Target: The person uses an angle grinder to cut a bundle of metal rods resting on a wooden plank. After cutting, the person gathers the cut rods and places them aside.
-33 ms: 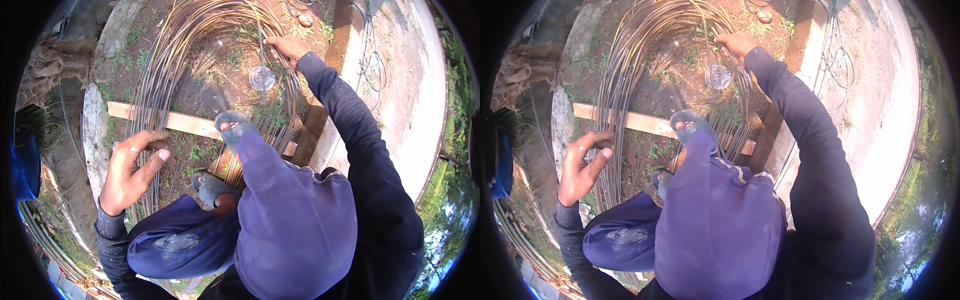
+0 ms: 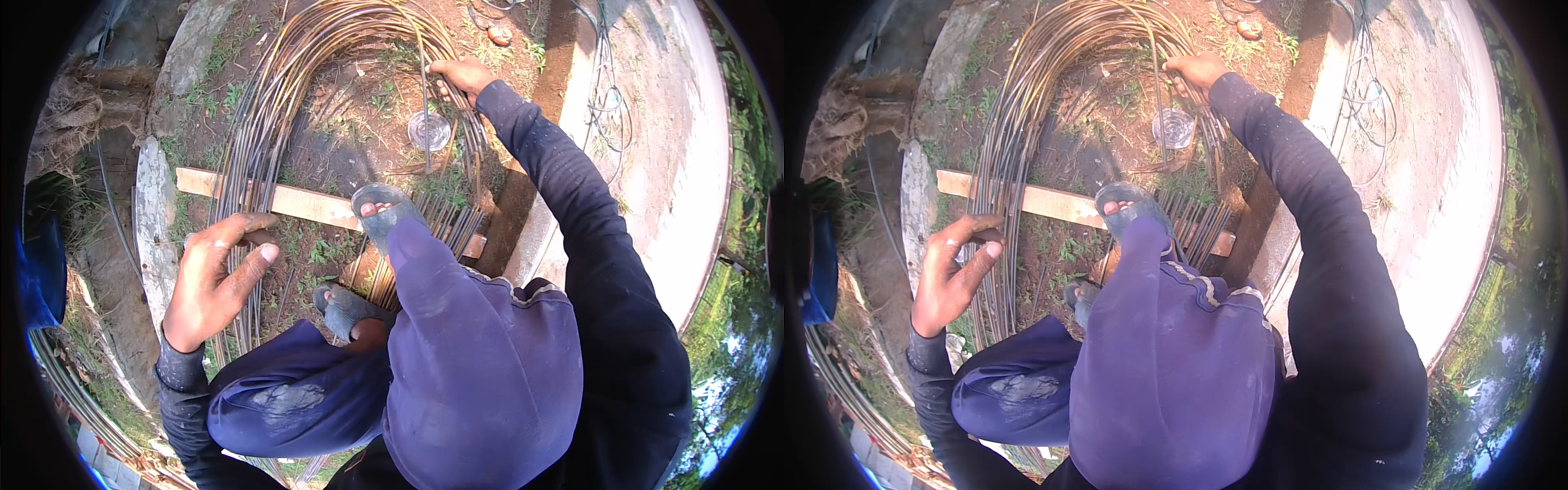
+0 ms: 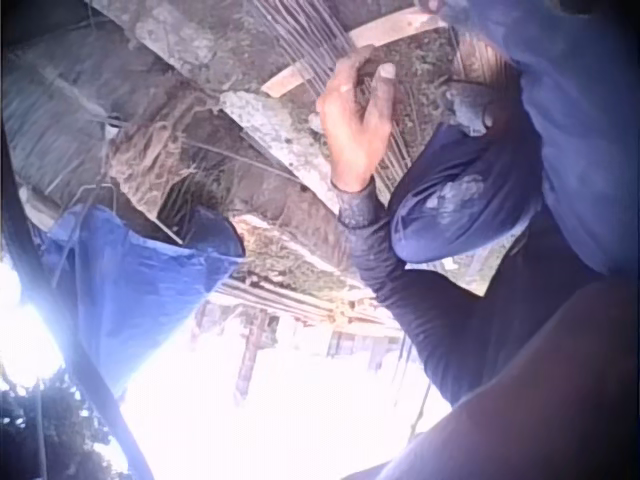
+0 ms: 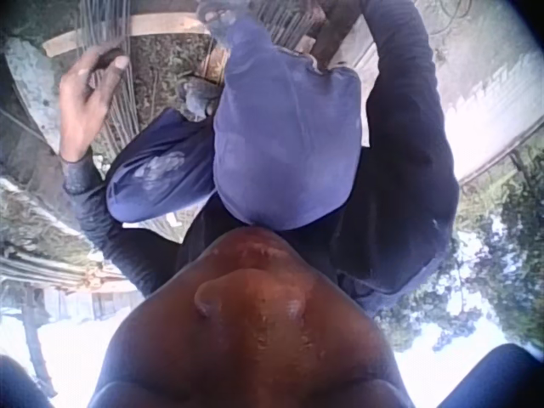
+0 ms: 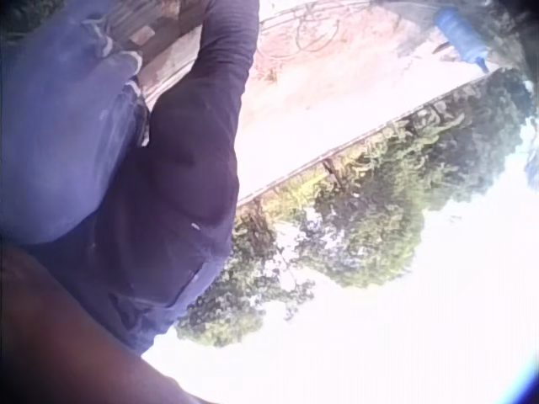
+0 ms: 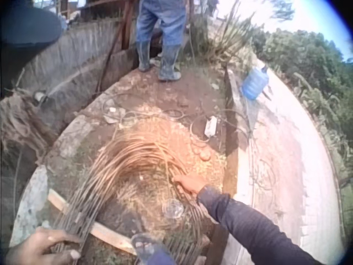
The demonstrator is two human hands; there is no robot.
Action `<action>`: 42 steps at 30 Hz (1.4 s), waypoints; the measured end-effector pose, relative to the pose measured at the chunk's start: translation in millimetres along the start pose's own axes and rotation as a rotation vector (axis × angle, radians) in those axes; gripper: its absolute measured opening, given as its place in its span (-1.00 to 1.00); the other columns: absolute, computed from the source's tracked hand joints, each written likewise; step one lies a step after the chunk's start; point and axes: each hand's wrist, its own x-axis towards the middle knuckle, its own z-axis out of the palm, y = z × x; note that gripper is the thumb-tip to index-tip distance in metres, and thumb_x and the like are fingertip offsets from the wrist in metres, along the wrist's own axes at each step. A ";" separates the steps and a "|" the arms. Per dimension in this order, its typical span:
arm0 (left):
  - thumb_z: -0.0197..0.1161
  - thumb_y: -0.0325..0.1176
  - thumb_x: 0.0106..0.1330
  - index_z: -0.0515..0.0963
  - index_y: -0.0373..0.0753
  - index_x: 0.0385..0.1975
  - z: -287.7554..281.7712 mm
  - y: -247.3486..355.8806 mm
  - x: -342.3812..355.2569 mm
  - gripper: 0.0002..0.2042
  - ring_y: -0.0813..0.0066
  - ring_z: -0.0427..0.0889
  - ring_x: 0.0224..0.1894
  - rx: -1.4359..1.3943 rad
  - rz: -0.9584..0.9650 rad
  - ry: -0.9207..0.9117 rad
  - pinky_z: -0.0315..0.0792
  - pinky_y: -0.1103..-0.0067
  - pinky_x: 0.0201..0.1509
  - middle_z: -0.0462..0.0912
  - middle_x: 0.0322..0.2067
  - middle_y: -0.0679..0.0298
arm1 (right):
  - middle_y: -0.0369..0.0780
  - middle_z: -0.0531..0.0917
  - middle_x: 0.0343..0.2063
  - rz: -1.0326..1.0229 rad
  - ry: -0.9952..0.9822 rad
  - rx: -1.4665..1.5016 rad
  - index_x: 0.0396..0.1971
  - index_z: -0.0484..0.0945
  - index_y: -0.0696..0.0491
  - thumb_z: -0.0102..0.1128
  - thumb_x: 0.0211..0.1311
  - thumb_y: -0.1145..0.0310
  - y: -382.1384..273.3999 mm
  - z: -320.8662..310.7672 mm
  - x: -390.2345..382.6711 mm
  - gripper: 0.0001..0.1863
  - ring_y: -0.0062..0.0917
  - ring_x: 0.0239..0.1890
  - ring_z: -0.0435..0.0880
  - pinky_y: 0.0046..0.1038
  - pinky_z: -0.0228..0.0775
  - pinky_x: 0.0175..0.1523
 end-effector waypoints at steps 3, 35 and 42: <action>0.32 -0.45 0.25 0.57 -0.42 -0.09 2.0 5.3 4.3 -0.73 0.21 0.69 -0.20 0.067 0.059 0.015 0.49 0.42 -0.03 0.67 -0.29 0.00 | 0.07 0.71 -0.29 -0.397 0.305 -0.694 -0.14 0.62 0.28 0.42 -0.13 -0.27 1.2 0.3 46.6 -0.16 -0.17 -0.16 0.71 -0.30 0.50 0.05; 0.32 -0.47 0.26 0.56 -0.42 -0.02 -5.9 20.8 20.9 -0.69 0.34 0.68 -0.18 0.025 0.009 0.065 0.48 0.50 -0.05 0.69 -0.22 0.06 | -0.05 0.62 0.00 0.209 -0.238 0.767 0.08 0.46 0.20 -0.17 0.40 -0.23 132.5 25.2 -139.0 -0.28 -0.29 0.12 0.57 -0.26 0.33 0.23; 0.31 -0.45 0.28 0.56 -0.41 -0.02 -4.1 17.6 27.7 -0.70 0.33 0.68 -0.20 0.029 -0.004 0.054 0.48 0.49 -0.06 0.68 -0.25 0.08 | -0.11 0.58 0.07 0.196 -0.204 0.509 0.14 0.42 0.14 0.19 0.26 -0.06 126.9 12.0 -139.7 -0.36 -0.35 0.15 0.54 -0.32 0.29 0.22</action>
